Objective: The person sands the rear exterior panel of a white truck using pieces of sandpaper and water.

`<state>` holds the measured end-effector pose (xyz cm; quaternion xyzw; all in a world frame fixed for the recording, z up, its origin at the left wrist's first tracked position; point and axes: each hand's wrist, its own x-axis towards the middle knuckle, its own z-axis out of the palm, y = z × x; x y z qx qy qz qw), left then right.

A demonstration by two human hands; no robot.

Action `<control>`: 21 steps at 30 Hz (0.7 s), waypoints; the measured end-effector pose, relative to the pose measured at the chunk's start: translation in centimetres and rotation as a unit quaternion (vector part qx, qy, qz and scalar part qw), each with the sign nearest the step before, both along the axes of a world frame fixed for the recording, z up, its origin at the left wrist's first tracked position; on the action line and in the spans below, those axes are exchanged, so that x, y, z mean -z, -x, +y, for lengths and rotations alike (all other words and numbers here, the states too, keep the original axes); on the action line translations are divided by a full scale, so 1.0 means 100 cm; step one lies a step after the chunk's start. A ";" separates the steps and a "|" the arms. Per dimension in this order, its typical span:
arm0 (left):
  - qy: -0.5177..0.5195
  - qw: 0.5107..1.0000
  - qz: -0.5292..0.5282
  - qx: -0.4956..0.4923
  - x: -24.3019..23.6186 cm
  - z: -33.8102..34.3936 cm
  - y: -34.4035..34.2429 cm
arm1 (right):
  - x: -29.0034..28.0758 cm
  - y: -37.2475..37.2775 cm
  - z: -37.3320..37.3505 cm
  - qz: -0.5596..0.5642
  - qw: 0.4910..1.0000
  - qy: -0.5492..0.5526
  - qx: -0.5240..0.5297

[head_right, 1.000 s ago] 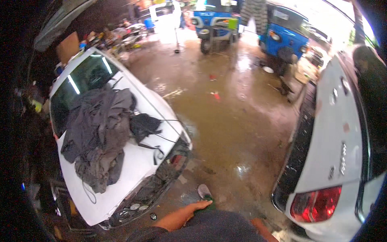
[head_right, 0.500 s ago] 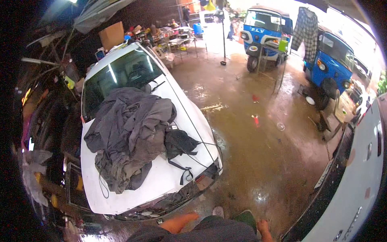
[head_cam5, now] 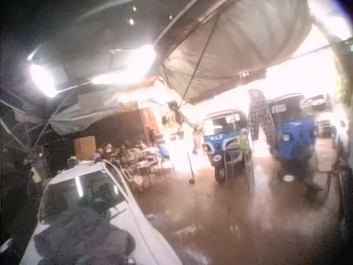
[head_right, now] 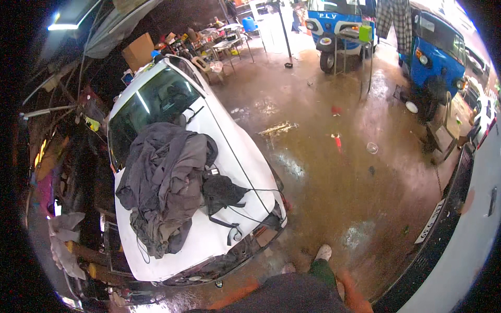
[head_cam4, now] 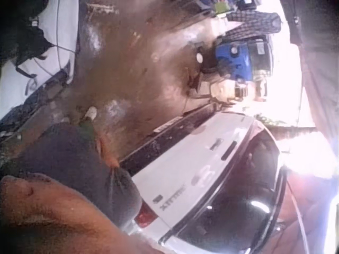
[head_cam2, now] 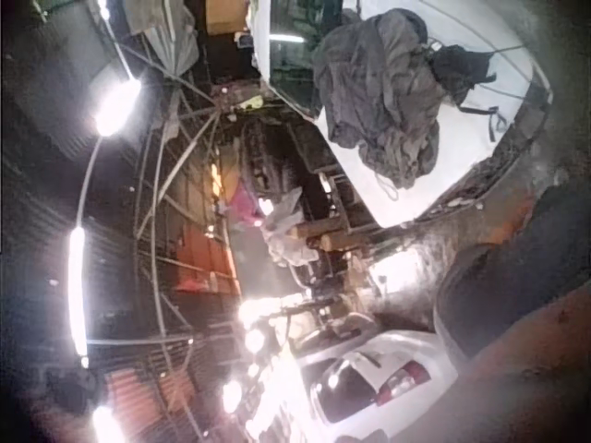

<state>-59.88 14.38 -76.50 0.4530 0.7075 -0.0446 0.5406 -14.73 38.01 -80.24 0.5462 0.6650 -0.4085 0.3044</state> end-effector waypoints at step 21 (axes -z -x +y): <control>-0.072 0.961 -0.007 -0.267 0.004 0.102 -0.109 | 0.120 -0.099 0.185 0.102 0.855 -0.116 -0.495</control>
